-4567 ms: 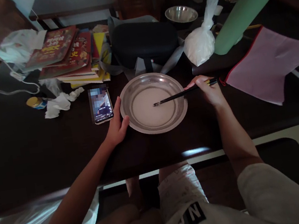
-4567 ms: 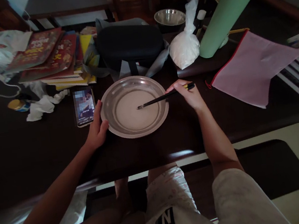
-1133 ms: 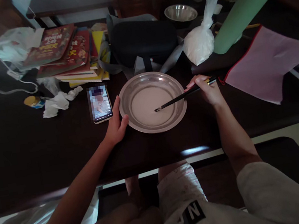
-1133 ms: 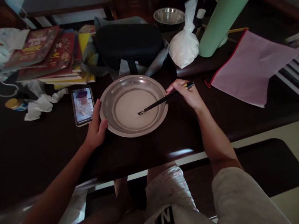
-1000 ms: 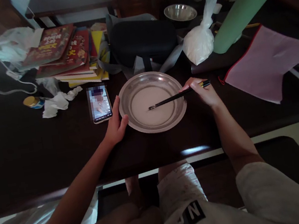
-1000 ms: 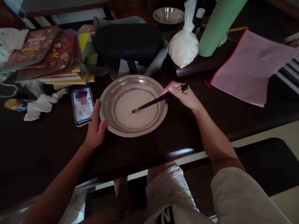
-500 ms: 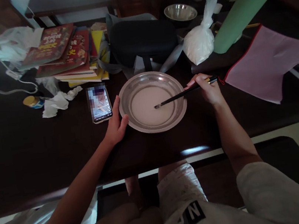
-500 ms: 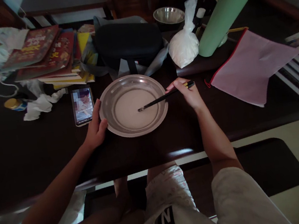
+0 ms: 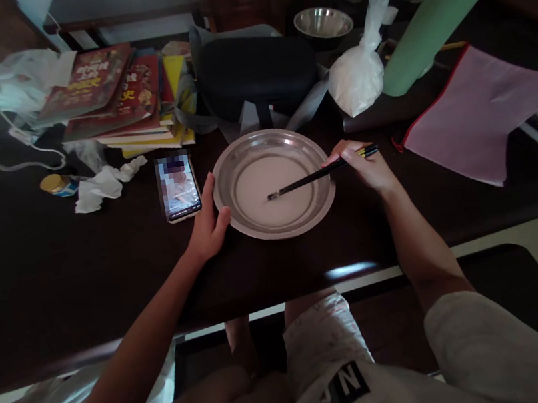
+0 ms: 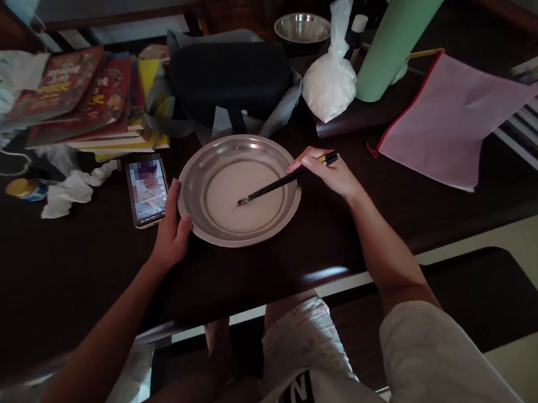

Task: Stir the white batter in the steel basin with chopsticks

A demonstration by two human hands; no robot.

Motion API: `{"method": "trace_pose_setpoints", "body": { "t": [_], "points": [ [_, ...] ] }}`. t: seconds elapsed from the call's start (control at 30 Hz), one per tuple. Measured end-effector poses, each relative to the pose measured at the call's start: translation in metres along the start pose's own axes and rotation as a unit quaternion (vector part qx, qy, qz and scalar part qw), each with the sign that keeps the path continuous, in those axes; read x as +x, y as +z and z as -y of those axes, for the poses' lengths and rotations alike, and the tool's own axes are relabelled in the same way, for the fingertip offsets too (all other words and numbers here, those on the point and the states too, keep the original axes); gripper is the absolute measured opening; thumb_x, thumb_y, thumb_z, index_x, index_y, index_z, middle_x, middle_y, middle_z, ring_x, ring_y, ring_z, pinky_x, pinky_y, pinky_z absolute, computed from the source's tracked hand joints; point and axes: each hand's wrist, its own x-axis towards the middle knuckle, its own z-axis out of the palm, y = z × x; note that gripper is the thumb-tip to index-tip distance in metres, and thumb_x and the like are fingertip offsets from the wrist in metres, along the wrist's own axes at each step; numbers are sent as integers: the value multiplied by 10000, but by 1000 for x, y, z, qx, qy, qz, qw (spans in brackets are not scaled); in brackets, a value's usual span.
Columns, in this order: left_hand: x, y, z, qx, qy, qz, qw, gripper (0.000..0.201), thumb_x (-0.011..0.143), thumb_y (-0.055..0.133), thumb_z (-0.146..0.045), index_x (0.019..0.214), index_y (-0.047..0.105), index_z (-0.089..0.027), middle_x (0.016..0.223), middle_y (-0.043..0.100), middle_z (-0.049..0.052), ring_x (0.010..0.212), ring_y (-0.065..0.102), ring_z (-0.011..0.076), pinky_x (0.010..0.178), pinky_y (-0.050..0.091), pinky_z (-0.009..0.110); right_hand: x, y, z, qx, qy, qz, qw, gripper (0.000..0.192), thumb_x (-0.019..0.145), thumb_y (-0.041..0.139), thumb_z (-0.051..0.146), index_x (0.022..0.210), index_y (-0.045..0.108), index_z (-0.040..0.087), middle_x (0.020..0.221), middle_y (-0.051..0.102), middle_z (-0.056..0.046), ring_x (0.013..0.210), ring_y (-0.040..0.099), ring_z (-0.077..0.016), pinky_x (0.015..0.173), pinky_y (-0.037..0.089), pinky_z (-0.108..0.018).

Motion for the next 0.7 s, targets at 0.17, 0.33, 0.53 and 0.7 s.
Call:
{"method": "trace_pose_setpoints", "body": {
  "t": [0.17,0.33,0.53,0.7],
  "points": [
    [0,0,0,4,-1,3,1000,767,994,442,-628,1629,176,-290,1704,193,114,1560,236,327,1290,167,523,-1,0,0,24,22,-51,998,367,866,631,615,792,762,280,710,734,8,744,744,-201,805,605,-394],
    [0,-1,1,14,6,4,1000,759,1003,435,-616,1632,160,-292,1707,184,113,1559,234,328,1287,183,525,-1,0,0,2,-8,1,1000,351,884,627,585,799,778,280,785,765,0,853,747,-197,872,587,-376],
    [0,-1,1,17,6,5,1000,767,999,442,-623,1633,154,-302,1705,190,109,1554,253,324,1285,204,510,0,-1,-1,28,14,-42,999,357,888,618,587,789,767,278,710,736,13,720,737,-182,778,604,-370],
    [0,-2,1,23,9,9,1000,760,1009,434,-609,1636,142,-295,1708,176,110,1560,236,320,1284,202,508,0,-1,-1,7,-8,-21,1000,343,885,635,572,792,776,274,776,761,6,819,749,-187,849,594,-363]
  ]
}}
